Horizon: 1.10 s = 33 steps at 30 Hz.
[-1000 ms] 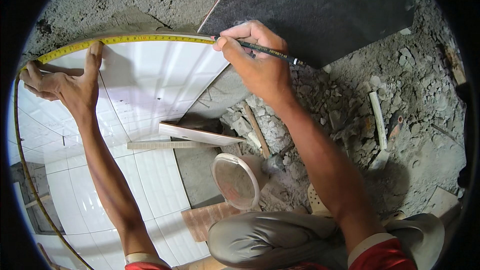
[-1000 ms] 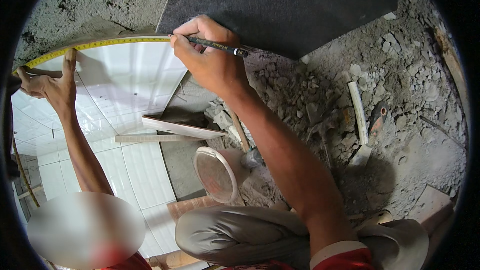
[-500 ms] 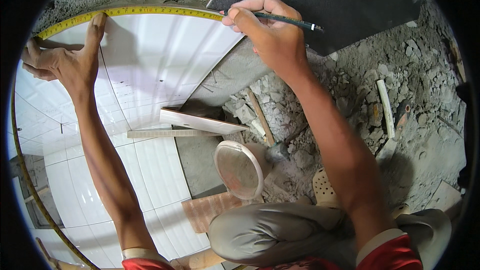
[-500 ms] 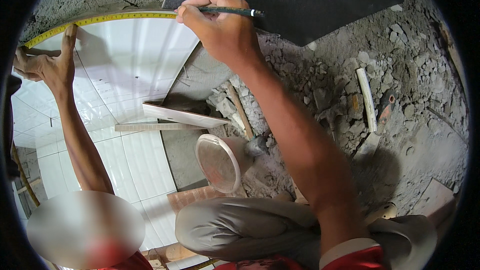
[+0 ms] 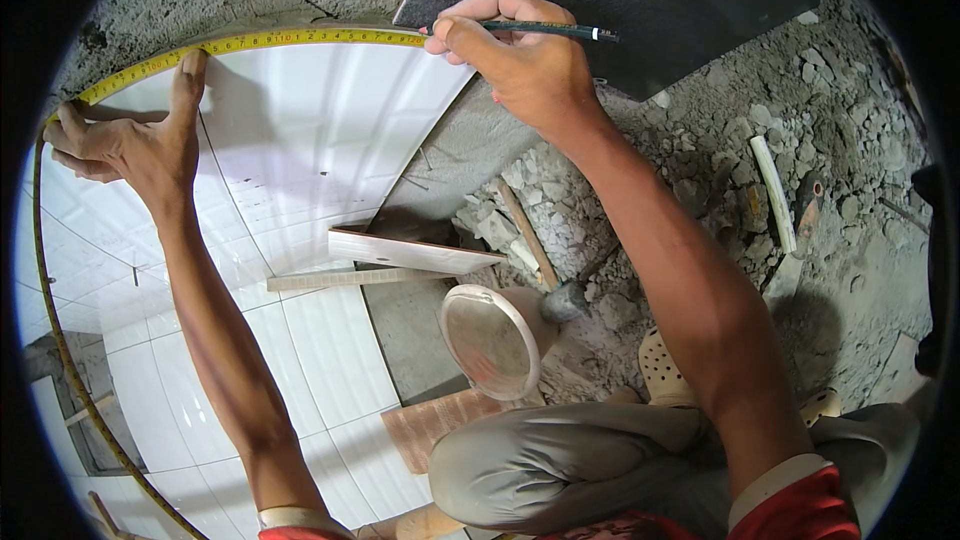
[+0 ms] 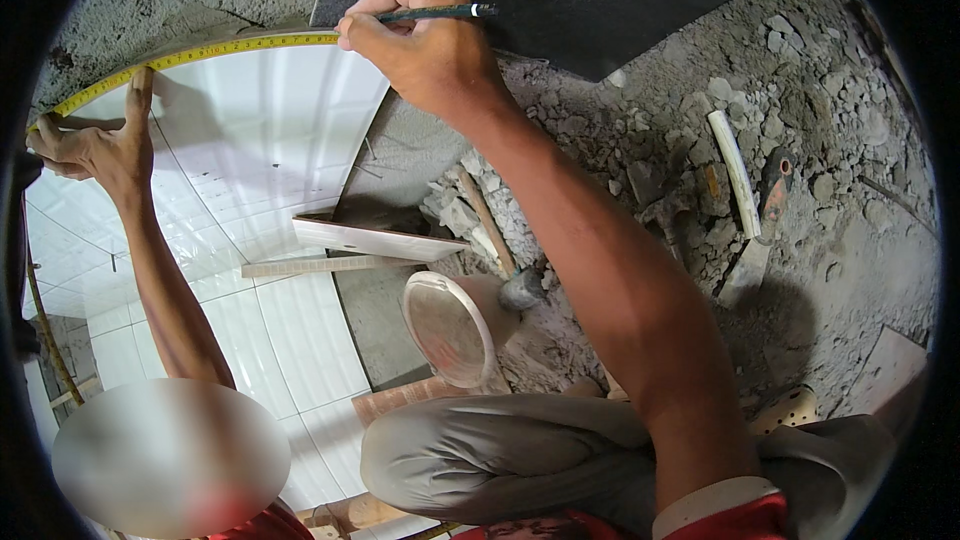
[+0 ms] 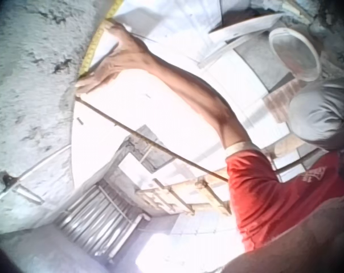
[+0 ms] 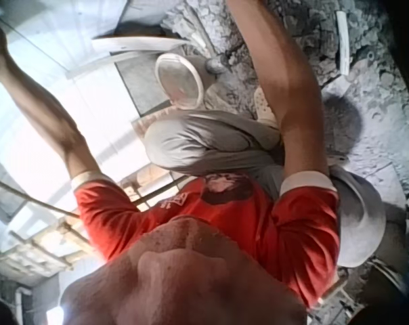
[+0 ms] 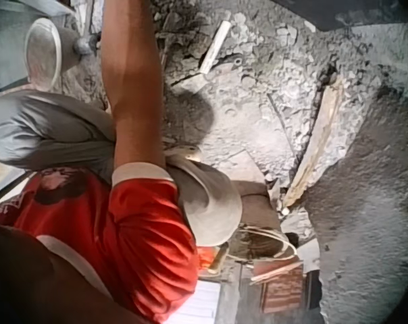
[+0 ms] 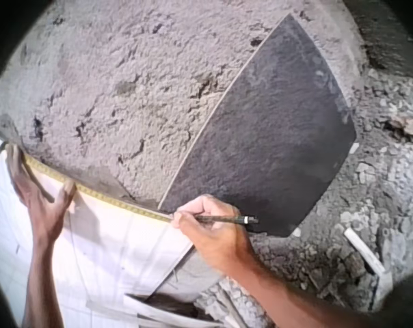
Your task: The person measures a wall with a tape measure and marks it with a pencil. They then position a dark tile against the wall to check fit and alignment.
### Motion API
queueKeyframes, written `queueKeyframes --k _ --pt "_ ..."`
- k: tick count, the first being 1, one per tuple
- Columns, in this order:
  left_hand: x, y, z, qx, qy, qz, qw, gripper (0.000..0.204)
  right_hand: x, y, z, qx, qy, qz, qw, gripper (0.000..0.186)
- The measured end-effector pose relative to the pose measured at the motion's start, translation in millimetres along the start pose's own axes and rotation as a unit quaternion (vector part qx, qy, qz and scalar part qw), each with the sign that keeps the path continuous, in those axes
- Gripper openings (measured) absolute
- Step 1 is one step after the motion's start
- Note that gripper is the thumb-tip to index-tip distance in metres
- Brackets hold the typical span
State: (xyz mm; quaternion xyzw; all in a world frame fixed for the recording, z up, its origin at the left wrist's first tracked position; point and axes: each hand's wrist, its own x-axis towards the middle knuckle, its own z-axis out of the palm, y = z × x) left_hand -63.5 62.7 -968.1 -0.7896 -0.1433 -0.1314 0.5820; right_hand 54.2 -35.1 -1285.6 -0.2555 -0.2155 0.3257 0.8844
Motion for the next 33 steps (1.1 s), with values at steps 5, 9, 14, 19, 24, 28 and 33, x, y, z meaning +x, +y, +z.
queueKeyframes --k 5,9,14,19,24,28,33 --pt "2.3 -2.3 1.9 -0.057 0.006 0.013 0.998 0.138 -0.6 0.7 -0.7 -0.006 -0.003 0.001 1.000 0.015" --pt "2.7 -2.8 1.7 -0.065 0.005 0.013 0.998 0.136 -0.2 1.4 -0.7 -0.009 -0.004 -0.001 1.000 0.016" --pt "2.1 -2.9 3.0 -0.049 0.014 0.023 0.998 0.132 -0.4 1.7 -1.3 -0.002 0.000 -0.004 1.000 0.016" --pt "1.4 -3.8 7.2 -0.070 0.022 0.022 0.997 0.127 -0.9 4.6 -1.1 0.004 0.003 -0.014 1.000 0.017" --pt "0.5 -4.2 6.8 -0.053 0.019 0.028 0.998 0.123 2.2 13.0 1.6 -0.011 0.013 -0.042 0.999 0.018" --pt "-0.3 -3.2 8.3 -0.070 0.024 0.006 0.997 0.122 4.6 17.5 2.3 -0.046 0.016 -0.059 0.997 0.018" --pt "0.5 -4.5 8.2 -0.047 0.023 0.032 0.998 0.121 2.0 14.8 -1.5 -0.053 -0.011 -0.051 0.997 0.015"
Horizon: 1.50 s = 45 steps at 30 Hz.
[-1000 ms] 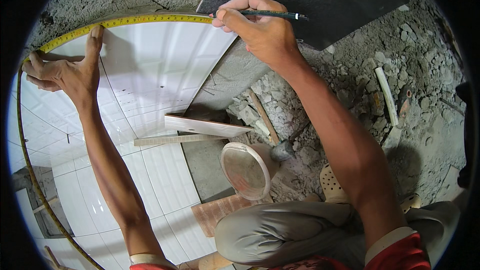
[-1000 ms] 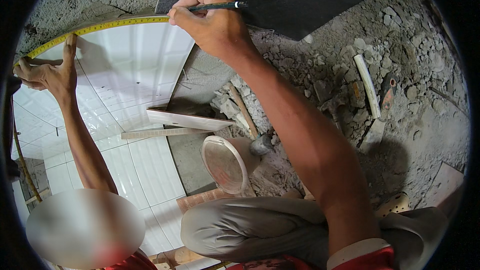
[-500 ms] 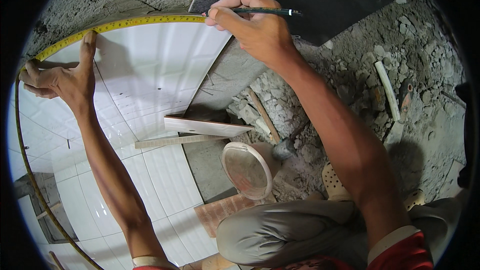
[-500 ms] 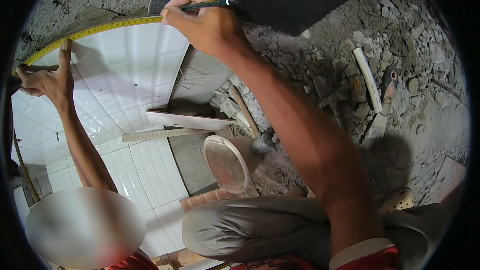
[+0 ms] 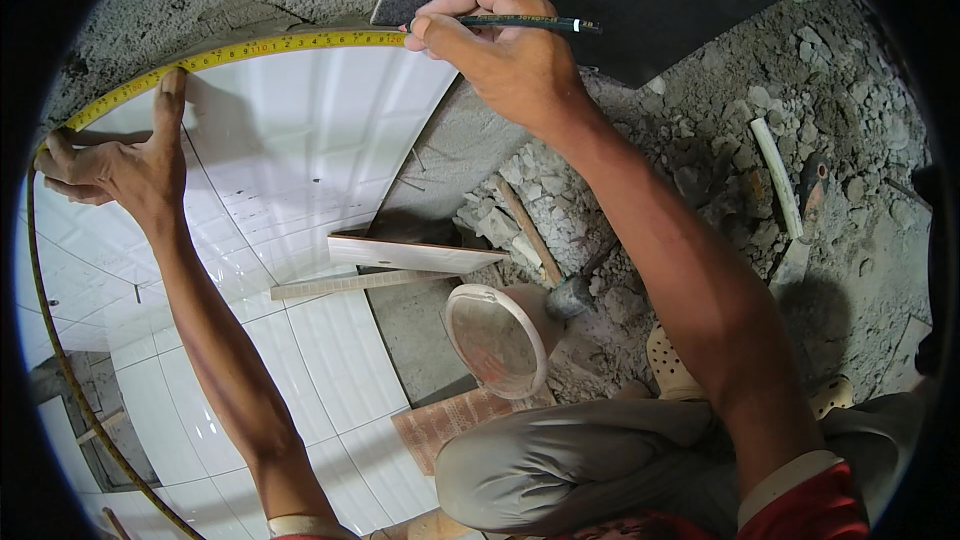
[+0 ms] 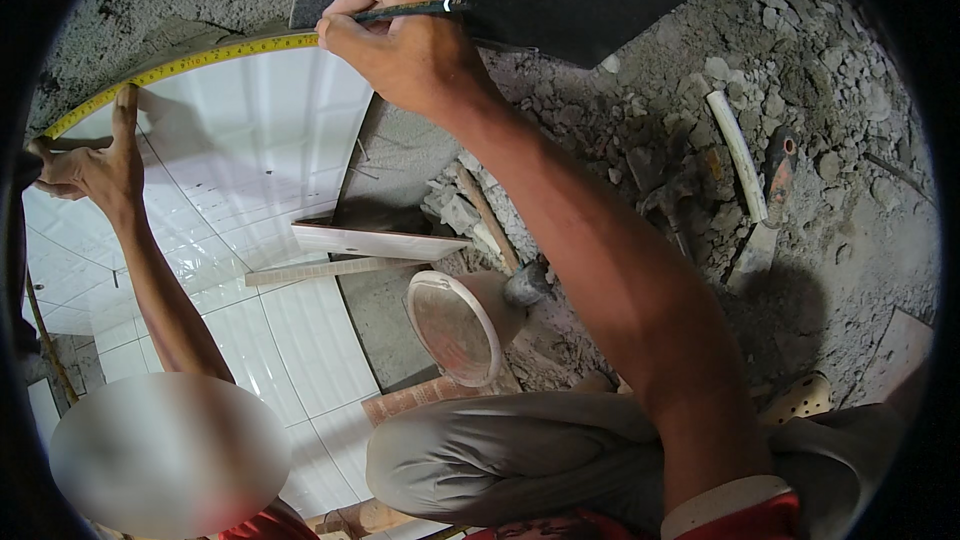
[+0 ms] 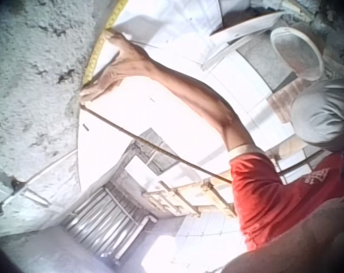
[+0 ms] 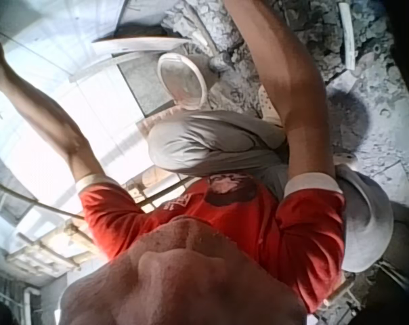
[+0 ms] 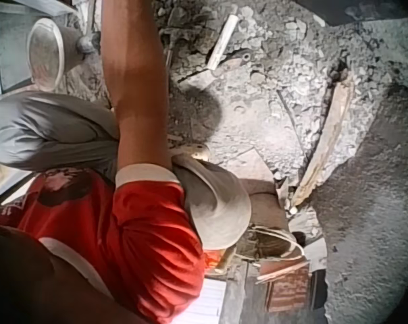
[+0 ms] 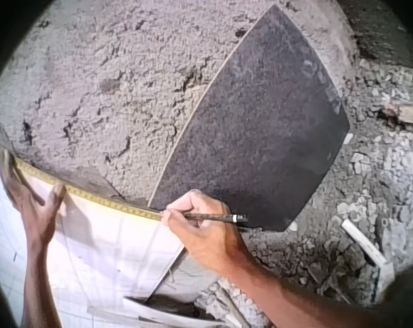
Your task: The person measures a wall with a tape measure and marks it with a pencil. They then position a dark tile against the wall to check fit and alignment.
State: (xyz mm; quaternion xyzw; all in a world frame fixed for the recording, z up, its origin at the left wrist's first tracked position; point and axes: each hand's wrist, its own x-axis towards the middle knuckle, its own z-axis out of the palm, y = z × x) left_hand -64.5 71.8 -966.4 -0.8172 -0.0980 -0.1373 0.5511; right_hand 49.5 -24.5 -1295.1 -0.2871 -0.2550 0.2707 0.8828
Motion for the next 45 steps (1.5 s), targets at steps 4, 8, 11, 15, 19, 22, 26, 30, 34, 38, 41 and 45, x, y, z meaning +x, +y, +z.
queueKeyframes --k 4,8,11,15,19,22,26,30,34,38,41,45 --pt "1.5 2.7 -2.6 0.043 0.005 0.012 0.999 0.127 0.1 -3.1 -0.7 0.000 -0.009 0.001 1.000 0.013" --pt "-0.1 10.2 -4.3 0.040 0.009 -0.005 0.999 0.119 0.0 -4.4 -0.9 -0.003 -0.013 0.006 1.000 0.012" --pt "-0.4 11.2 -4.4 0.063 0.005 -0.004 0.998 0.116 -0.2 -4.4 -1.4 -0.011 -0.013 0.006 1.000 0.011" --pt "1.8 2.5 -1.4 -0.015 0.003 0.008 1.000 0.124 0.4 -4.4 -1.5 -0.015 -0.014 -0.004 1.000 0.011" --pt "0.2 -6.2 2.6 -0.008 -0.016 -0.017 1.000 0.125 0.4 -5.6 -3.2 -0.025 -0.021 -0.001 0.999 0.012" --pt "-1.7 -7.5 3.7 -0.008 -0.013 -0.016 1.000 0.125 -0.4 -6.3 -4.8 -0.017 -0.028 0.013 0.999 0.013" --pt "-0.2 -5.2 2.0 -0.008 -0.018 -0.028 0.999 0.125 -0.4 -5.4 -4.4 -0.021 -0.028 -0.009 0.999 0.013" --pt "1.0 -3.4 0.6 -0.017 -0.015 0.002 1.000 0.125 0.0 -3.7 -0.9 0.007 -0.009 -0.015 1.000 0.012" --pt "-0.5 -3.3 1.9 -0.009 -0.004 -0.020 1.000 0.123 -0.3 -2.6 -0.2 -0.008 -0.008 0.001 1.000 0.010" --pt "-1.2 -3.7 1.7 -0.006 -0.012 -0.025 1.000 0.122 0.9 -1.6 0.4 0.002 -0.002 -0.006 1.000 0.012" --pt "-0.4 -2.2 0.5 -0.021 -0.010 -0.025 0.999 0.123 2.5 -1.7 0.4 0.015 0.012 -0.023 1.000 0.017" --pt "-0.1 0.7 0.3 -0.028 -0.005 -0.037 0.999 0.124 0.6 -4.0 -2.2 -0.009 -0.003 0.004 1.000 0.012"
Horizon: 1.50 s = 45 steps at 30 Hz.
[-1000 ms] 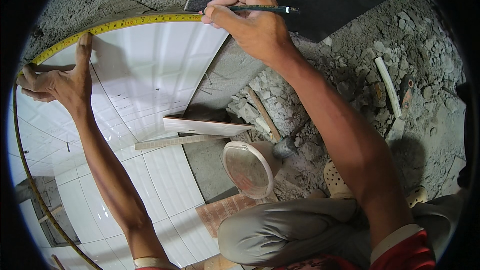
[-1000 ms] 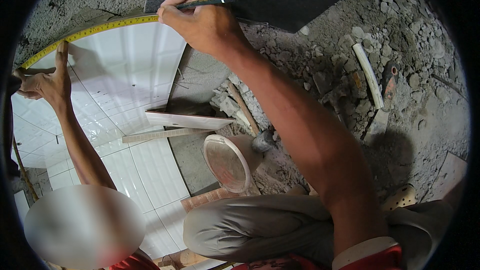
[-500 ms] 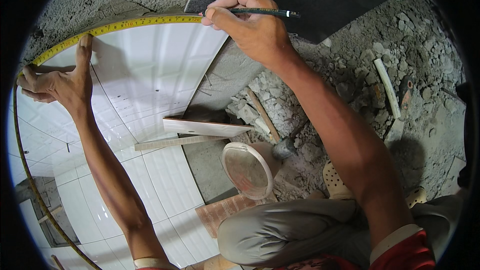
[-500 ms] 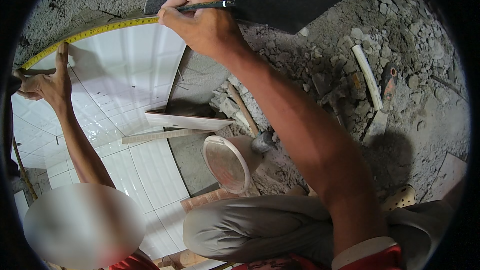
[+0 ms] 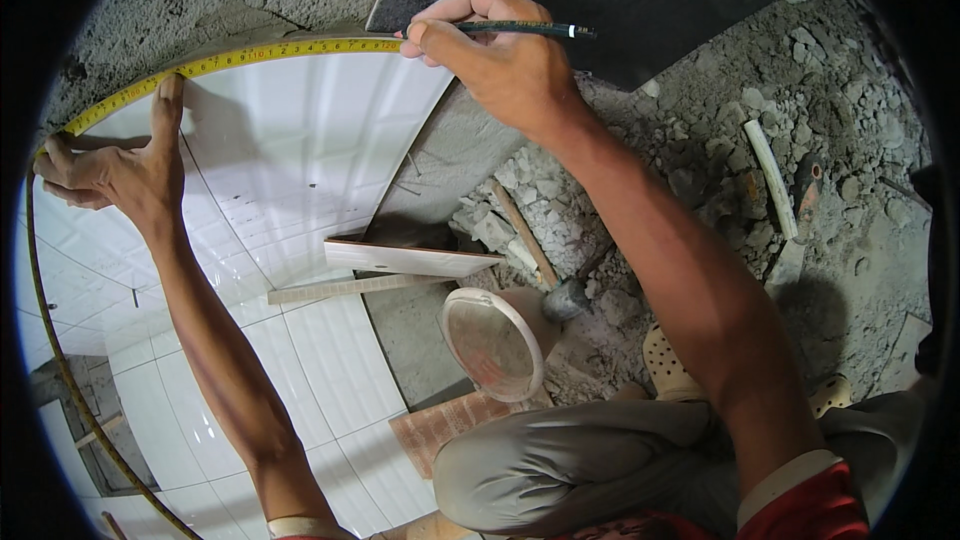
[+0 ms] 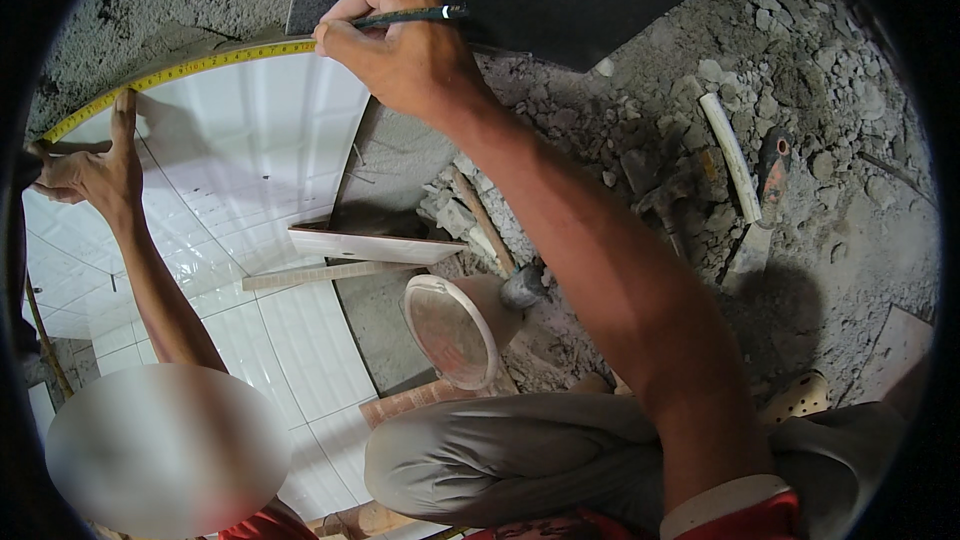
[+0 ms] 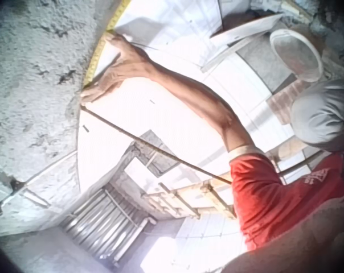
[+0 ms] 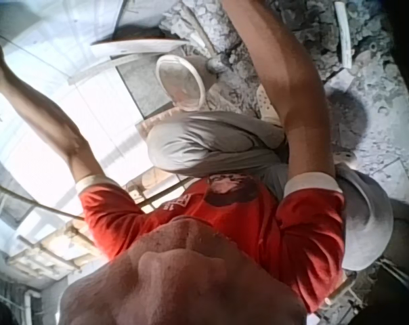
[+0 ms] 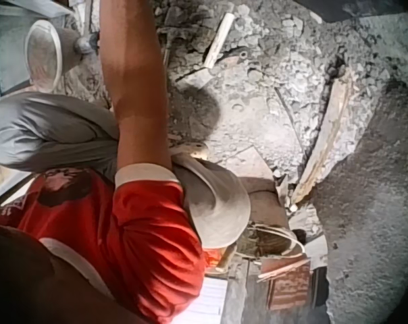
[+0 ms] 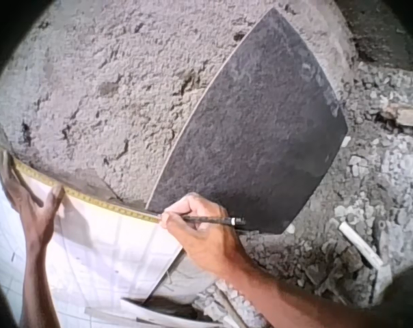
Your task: The person measures a wall with a tape measure and marks it with a pencil. They then position a dark tile against the wall to check fit and alignment.
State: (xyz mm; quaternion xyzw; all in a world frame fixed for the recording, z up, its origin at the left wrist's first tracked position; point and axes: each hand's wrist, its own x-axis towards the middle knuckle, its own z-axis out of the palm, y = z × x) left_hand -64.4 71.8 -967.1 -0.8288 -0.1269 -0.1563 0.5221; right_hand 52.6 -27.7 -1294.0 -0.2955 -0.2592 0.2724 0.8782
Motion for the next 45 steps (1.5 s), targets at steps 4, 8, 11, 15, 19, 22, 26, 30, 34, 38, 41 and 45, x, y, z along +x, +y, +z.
queueKeyframes --k 4,8,11,15,19,22,26,30,34,38,41,45 --pt "-1.8 -0.9 1.4 0.011 0.003 0.007 1.000 0.123 -0.4 -2.5 1.3 0.007 -0.002 0.008 1.000 0.010" --pt "-2.9 -5.1 3.0 0.012 -0.005 0.001 1.000 0.124 0.7 -2.9 2.3 -0.012 -0.005 0.003 1.000 0.010" --pt "-2.4 -7.0 2.6 0.011 -0.011 -0.001 1.000 0.124 0.7 -2.3 1.0 -0.022 -0.011 0.004 1.000 0.010" --pt "-1.2 -4.6 1.3 0.007 -0.020 -0.010 1.000 0.125 1.4 -0.7 2.0 0.005 0.010 -0.002 1.000 0.014" --pt "-1.9 -0.6 1.5 0.005 0.004 0.002 1.000 0.126 0.6 0.3 2.8 -0.014 0.003 -0.006 1.000 0.010" --pt "-2.0 -0.6 1.1 0.010 0.000 0.006 1.000 0.125 1.1 -0.1 3.1 -0.016 0.001 -0.019 1.000 0.010" --pt "-1.1 -2.8 0.9 0.018 -0.010 0.001 1.000 0.124 1.4 -1.9 0.4 -0.038 -0.012 -0.025 0.999 0.009" --pt "-0.5 -2.7 1.0 0.022 0.002 0.036 0.999 0.124 1.0 -2.7 -1.1 -0.019 -0.017 -0.008 1.000 0.010" --pt "-1.3 -1.4 0.3 0.017 -0.011 0.002 1.000 0.124 1.1 -1.2 0.6 -0.003 -0.012 0.006 1.000 0.011" --pt "-2.8 -2.3 0.9 0.021 -0.005 0.001 1.000 0.126 1.8 1.5 3.3 0.008 -0.010 -0.002 1.000 0.012" --pt "-3.7 -5.1 2.2 0.023 -0.001 0.006 1.000 0.129 2.3 2.8 4.1 0.000 -0.005 -0.010 1.000 0.012" --pt "-5.0 -8.9 4.0 0.025 0.005 0.032 0.999 0.130 2.6 2.0 4.4 -0.004 -0.007 -0.017 1.000 0.011"
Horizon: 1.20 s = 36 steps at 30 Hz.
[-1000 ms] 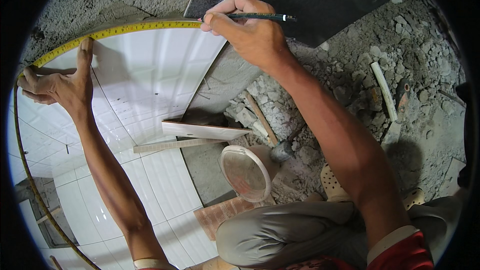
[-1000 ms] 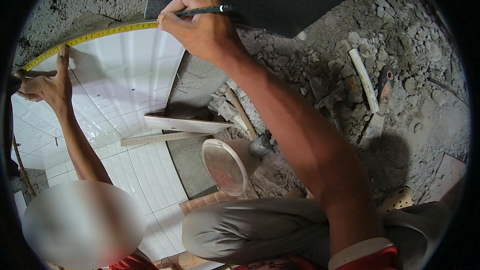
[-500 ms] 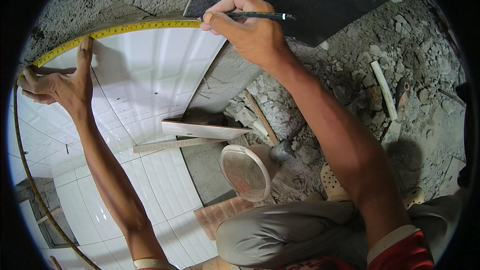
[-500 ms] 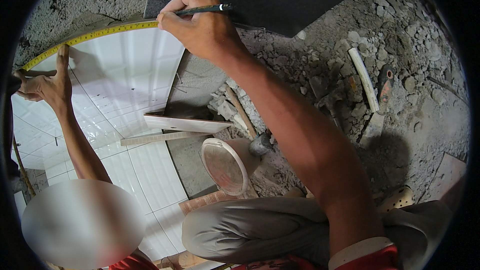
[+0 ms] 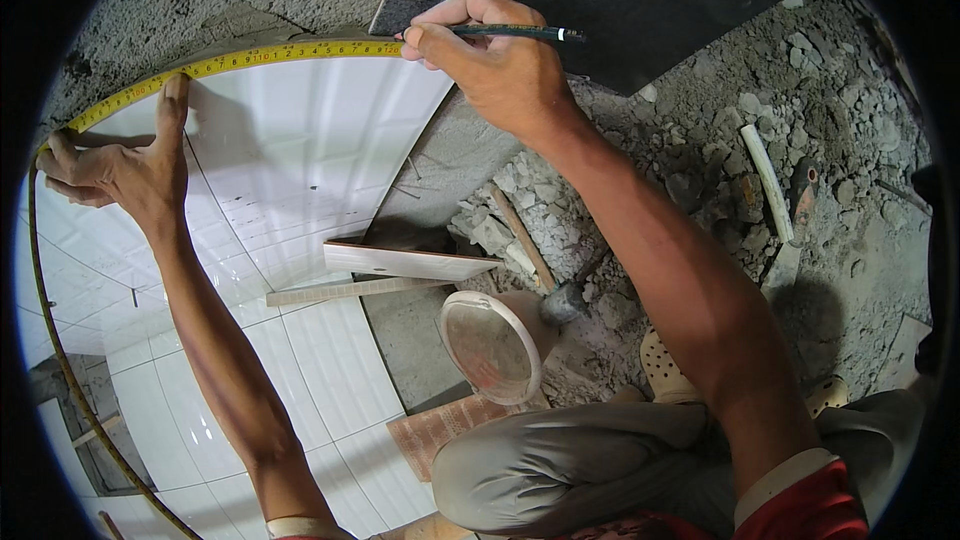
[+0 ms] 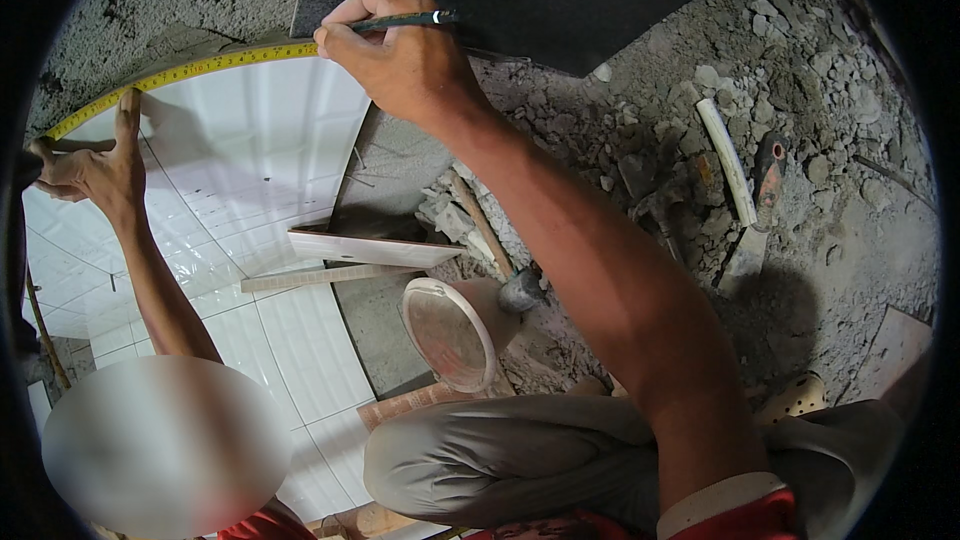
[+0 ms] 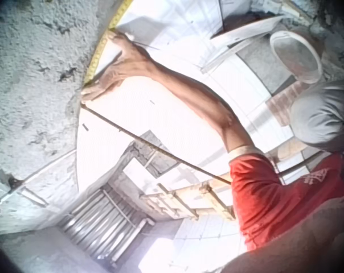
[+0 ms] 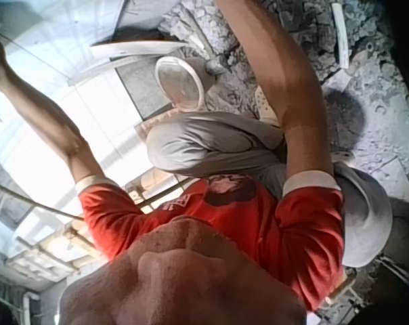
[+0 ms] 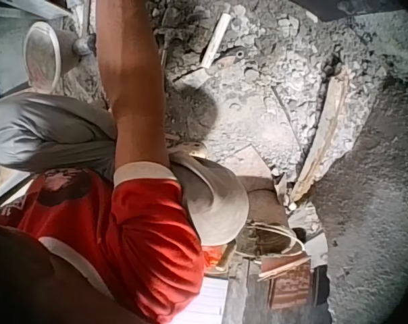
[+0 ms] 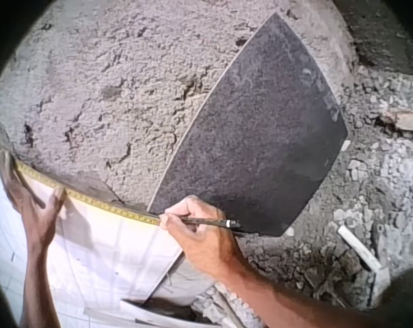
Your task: The person measures a wall with a tape measure and marks it with a pencil. They then position a dark tile against the wall to check fit and alignment.
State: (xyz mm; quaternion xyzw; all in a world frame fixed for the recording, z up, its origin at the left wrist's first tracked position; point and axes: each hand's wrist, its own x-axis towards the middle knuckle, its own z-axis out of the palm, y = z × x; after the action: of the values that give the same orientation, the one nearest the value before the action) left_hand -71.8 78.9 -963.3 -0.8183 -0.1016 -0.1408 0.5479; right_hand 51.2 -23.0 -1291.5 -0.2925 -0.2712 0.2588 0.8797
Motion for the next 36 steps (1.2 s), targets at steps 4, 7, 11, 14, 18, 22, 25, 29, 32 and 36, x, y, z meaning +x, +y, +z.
queueKeyframes --k 4,7,11,14,18,22,25,29,32,36 --pt "1.0 0.0 0.3 0.001 -0.006 -0.025 1.000 0.131 0.4 -3.3 -2.9 -0.016 -0.010 0.002 1.000 0.010" --pt "3.4 2.2 -1.5 0.001 -0.002 -0.016 1.000 0.132 -0.7 -7.6 -7.9 -0.008 -0.021 0.010 1.000 0.013" --pt "4.0 6.9 -4.6 0.000 -0.002 -0.014 1.000 0.137 -5.9 -17.0 -13.7 0.027 0.005 0.027 0.999 0.014" --pt "0.4 11.8 -5.9 -0.004 0.001 -0.041 0.999 0.141 -13.2 -23.4 -15.4 0.027 0.055 -0.021 0.998 0.014" --pt "-2.9 18.5 -7.8 -0.016 0.022 -0.024 0.999 0.138 -28.4 -20.8 -26.0 -0.187 0.052 -0.120 0.974 0.013" --pt "-0.4 24.6 -11.0 -0.023 0.030 -0.034 0.999 0.139 -45.4 -6.1 -35.4 -0.348 0.034 -0.169 0.921 0.024" --pt "3.0 29.0 -12.9 -0.074 0.059 -0.060 0.994 0.139 -60.4 4.1 -40.4 -0.405 0.018 -0.172 0.898 0.039" --pt "6.4 35.8 -16.2 -0.096 0.093 -0.080 0.988 0.138 -74.9 14.6 -40.7 -0.448 0.009 -0.148 0.882 0.062" --pt "8.0 41.1 -19.7 -0.098 0.102 -0.086 0.986 0.136 -78.0 20.9 -35.6 -0.450 0.014 -0.125 0.884 0.069" --pt "7.3 44.9 -22.2 -0.044 0.136 -0.114 0.983 0.117 -78.8 24.6 -26.8 -0.443 0.022 -0.094 0.891 0.073"
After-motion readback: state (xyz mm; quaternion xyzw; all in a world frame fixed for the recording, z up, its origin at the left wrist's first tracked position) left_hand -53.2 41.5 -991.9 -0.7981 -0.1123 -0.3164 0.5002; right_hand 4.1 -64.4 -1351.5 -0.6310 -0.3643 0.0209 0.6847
